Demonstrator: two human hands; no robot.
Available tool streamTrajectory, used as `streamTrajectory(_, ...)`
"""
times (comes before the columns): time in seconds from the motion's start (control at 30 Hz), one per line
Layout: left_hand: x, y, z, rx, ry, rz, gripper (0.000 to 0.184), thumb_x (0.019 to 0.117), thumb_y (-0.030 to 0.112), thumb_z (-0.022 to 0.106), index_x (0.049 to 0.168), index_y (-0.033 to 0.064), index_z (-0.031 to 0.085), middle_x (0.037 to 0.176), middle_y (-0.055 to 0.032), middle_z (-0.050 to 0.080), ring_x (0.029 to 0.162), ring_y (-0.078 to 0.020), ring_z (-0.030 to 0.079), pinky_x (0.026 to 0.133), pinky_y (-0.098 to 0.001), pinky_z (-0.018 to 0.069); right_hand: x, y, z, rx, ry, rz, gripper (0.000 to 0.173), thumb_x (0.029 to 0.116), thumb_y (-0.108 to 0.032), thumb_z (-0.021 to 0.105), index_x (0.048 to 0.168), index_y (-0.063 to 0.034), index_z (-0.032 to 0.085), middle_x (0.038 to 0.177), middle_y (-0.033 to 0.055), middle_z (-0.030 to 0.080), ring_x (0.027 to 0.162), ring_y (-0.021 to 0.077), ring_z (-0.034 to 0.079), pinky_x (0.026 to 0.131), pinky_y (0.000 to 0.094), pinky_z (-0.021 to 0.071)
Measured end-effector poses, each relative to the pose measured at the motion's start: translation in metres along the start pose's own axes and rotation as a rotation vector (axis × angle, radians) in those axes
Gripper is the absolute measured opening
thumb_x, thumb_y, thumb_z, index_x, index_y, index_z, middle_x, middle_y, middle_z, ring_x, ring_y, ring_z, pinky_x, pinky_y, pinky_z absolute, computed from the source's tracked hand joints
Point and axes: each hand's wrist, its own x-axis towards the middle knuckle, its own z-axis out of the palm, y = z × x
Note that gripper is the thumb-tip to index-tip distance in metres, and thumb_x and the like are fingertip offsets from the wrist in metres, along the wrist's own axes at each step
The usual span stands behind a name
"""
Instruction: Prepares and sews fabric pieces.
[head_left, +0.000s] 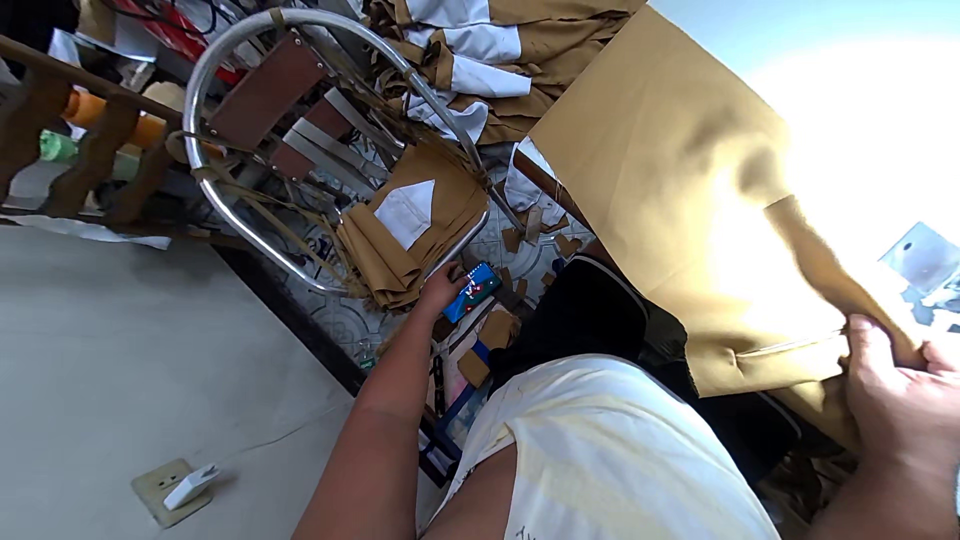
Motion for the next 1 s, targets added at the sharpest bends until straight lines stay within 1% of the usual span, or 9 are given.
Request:
streamTrajectory(0.17,0.001,-0.008,0.012,0.033,0.012,0.047,0.079,0.0880,0.041,0.080,0.152,0.0103,0.045,0.143,-0.0204,0.058,0.129,-0.0387,0.058,0.107,-0.0637,0.0456,0.000,-0.001,0.000,-0.005,-0.006,0.010,0.053,0.1004,-0.045,0.061,0.089,0.0066,0.067,0.084,0.0247,0.066,0.082,0.0337,0.066,0.076,0.0537,0.0497)
streamTrajectory(0.27,-0.002,-0.005,0.014,0.046,0.029,0.045,0.081,0.0871,0.041,0.081,0.153,0.0100,0.045,0.145,-0.0201,0.056,0.131,-0.0383,0.057,0.109,-0.0621,0.0449,0.000,-0.001,-0.001,0.000,-0.004,0.001,0.052,0.1006,-0.044,0.062,0.089,0.0063,0.067,0.085,0.0250,0.066,0.083,0.0352,0.065,0.076,0.0548,0.0492)
streamTrajectory(0.33,-0.001,-0.006,0.016,0.052,0.039,0.041,0.081,0.0868,0.042,0.082,0.152,0.0106,0.045,0.145,-0.0199,0.056,0.131,-0.0390,0.056,0.108,-0.0635,0.0441,-0.001,-0.001,-0.001,-0.006,-0.002,-0.003,0.052,0.1003,-0.044,0.062,0.089,0.0063,0.067,0.084,0.0249,0.065,0.082,0.0352,0.065,0.076,0.0542,0.0489)
streamTrajectory(0.43,0.001,-0.009,0.016,0.048,0.030,0.044,0.079,0.0891,0.041,0.080,0.153,0.0116,0.045,0.145,-0.0195,0.056,0.132,-0.0389,0.055,0.109,-0.0639,0.0435,-0.001,-0.004,-0.002,-0.021,0.004,-0.016,0.051,0.1002,-0.043,0.062,0.091,0.0064,0.068,0.086,0.0250,0.066,0.084,0.0341,0.066,0.077,0.0536,0.0490)
streamTrajectory(0.57,0.002,-0.011,0.013,0.013,0.017,0.046,0.074,0.0943,0.042,0.074,0.154,0.0110,0.044,0.147,-0.0193,0.055,0.133,-0.0370,0.056,0.110,-0.0613,0.0436,0.000,-0.007,-0.003,-0.011,0.007,-0.017,0.051,0.1000,-0.043,0.062,0.089,0.0068,0.067,0.083,0.0247,0.065,0.081,0.0341,0.065,0.075,0.0534,0.0485)
streamTrajectory(0.67,0.001,-0.009,0.010,0.008,0.009,0.027,0.072,0.0951,0.040,0.073,0.154,0.0111,0.044,0.146,-0.0195,0.056,0.132,-0.0373,0.056,0.110,-0.0617,0.0438,0.000,-0.004,-0.001,0.001,0.003,-0.003,0.051,0.1000,-0.043,0.062,0.089,0.0061,0.067,0.082,0.0239,0.065,0.078,0.0326,0.065,0.073,0.0527,0.0490)
streamTrajectory(0.8,-0.001,-0.008,0.010,-0.008,0.003,0.029,0.071,0.0952,0.036,0.074,0.154,0.0110,0.044,0.147,-0.0189,0.056,0.132,-0.0372,0.056,0.110,-0.0610,0.0442,0.000,-0.003,-0.001,-0.003,-0.004,0.002,0.052,0.1003,-0.044,0.061,0.087,0.0066,0.066,0.081,0.0241,0.065,0.077,0.0335,0.065,0.072,0.0534,0.0492)
streamTrajectory(0.9,-0.003,-0.006,0.008,0.002,-0.005,0.035,0.070,0.0958,0.035,0.073,0.154,0.0109,0.043,0.148,-0.0192,0.055,0.133,-0.0371,0.056,0.111,-0.0604,0.0436,0.000,-0.001,-0.001,-0.002,-0.020,0.019,0.053,0.1006,-0.046,0.061,0.091,0.0062,0.068,0.083,0.0241,0.066,0.080,0.0335,0.066,0.074,0.0539,0.0496)
streamTrajectory(1.0,-0.002,-0.007,0.007,0.004,-0.015,0.036,0.070,0.0966,0.036,0.072,0.155,0.0101,0.043,0.148,-0.0202,0.055,0.134,-0.0376,0.056,0.111,-0.0608,0.0430,0.000,-0.004,-0.001,-0.019,-0.014,0.016,0.055,0.1007,-0.046,0.060,0.090,0.0071,0.068,0.083,0.0257,0.067,0.080,0.0355,0.066,0.075,0.0555,0.0497)
